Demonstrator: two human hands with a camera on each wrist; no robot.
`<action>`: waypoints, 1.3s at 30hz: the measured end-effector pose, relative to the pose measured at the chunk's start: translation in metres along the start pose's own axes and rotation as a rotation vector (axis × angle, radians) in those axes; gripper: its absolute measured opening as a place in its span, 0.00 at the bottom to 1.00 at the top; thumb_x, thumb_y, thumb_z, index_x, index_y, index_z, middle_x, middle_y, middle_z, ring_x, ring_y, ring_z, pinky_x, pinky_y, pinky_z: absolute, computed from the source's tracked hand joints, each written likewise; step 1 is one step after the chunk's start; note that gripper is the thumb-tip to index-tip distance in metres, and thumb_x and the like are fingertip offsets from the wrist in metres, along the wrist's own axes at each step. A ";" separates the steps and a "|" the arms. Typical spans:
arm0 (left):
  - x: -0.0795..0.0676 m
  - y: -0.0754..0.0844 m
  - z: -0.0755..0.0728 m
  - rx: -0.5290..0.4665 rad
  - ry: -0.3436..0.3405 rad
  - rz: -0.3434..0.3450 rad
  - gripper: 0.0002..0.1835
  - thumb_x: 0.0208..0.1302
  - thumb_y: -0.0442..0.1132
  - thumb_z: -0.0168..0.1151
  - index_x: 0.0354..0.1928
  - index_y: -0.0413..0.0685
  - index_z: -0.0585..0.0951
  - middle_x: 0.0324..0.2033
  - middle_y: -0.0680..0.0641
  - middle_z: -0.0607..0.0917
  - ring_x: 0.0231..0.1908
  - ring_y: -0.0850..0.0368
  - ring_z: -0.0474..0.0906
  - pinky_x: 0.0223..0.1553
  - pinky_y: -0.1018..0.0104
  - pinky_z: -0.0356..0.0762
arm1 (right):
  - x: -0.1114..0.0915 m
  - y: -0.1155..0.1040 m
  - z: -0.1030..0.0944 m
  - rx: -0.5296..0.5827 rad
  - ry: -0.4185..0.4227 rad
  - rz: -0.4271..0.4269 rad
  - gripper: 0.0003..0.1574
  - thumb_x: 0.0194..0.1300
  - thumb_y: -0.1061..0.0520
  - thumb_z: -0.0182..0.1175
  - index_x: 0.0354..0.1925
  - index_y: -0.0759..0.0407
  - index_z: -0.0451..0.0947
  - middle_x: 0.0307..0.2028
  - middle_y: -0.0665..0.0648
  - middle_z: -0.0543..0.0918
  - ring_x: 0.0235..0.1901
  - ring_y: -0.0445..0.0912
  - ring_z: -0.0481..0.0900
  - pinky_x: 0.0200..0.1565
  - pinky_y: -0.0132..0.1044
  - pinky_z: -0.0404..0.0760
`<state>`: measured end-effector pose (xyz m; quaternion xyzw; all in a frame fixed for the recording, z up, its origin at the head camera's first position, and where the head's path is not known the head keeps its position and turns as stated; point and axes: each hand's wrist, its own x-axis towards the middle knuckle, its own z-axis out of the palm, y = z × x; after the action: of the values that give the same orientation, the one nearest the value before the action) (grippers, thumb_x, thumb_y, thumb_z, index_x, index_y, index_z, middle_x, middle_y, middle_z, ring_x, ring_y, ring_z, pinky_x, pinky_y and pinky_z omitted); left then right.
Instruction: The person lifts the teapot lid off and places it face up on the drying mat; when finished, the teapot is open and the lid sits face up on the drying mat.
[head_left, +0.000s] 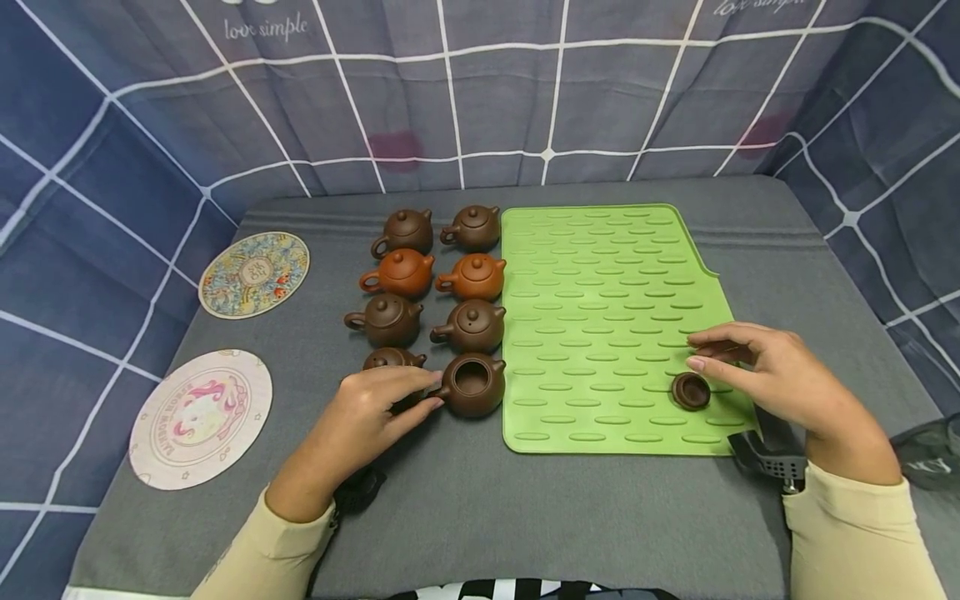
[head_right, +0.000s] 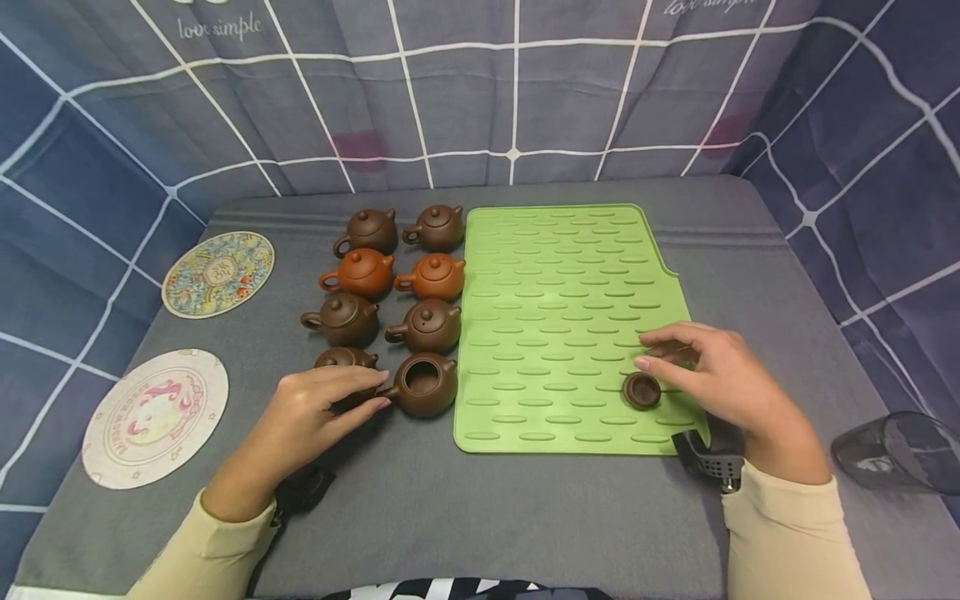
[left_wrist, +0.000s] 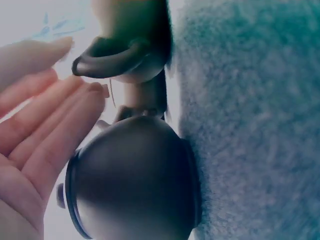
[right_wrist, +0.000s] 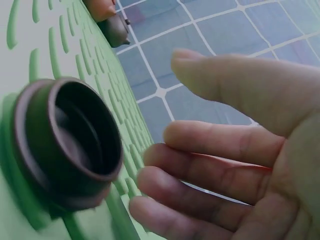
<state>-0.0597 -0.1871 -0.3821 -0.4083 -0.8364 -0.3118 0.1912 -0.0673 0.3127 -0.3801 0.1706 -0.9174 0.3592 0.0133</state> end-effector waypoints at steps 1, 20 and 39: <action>0.002 0.001 -0.001 -0.026 0.024 0.001 0.15 0.59 0.34 0.81 0.48 0.40 0.91 0.43 0.47 0.91 0.43 0.53 0.88 0.44 0.55 0.85 | 0.000 0.000 0.000 -0.009 0.011 0.003 0.19 0.68 0.60 0.74 0.56 0.59 0.87 0.44 0.53 0.89 0.41 0.32 0.83 0.45 0.19 0.74; 0.055 -0.014 -0.004 0.014 0.053 -0.549 0.14 0.59 0.38 0.82 0.47 0.44 0.92 0.39 0.48 0.92 0.36 0.50 0.88 0.38 0.50 0.82 | 0.047 -0.051 0.025 -0.097 0.049 -0.257 0.16 0.63 0.59 0.77 0.50 0.56 0.89 0.45 0.49 0.89 0.43 0.44 0.87 0.45 0.35 0.79; 0.058 -0.037 0.008 0.039 -0.114 -0.635 0.14 0.60 0.43 0.82 0.44 0.44 0.94 0.40 0.45 0.92 0.42 0.46 0.86 0.51 0.40 0.73 | 0.150 -0.146 0.100 0.014 -0.106 -0.454 0.19 0.72 0.51 0.71 0.50 0.65 0.87 0.46 0.57 0.88 0.48 0.50 0.84 0.53 0.45 0.79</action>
<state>-0.1246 -0.1663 -0.3682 -0.1401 -0.9371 -0.3165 0.0452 -0.1521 0.1012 -0.3367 0.3912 -0.8525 0.3438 0.0443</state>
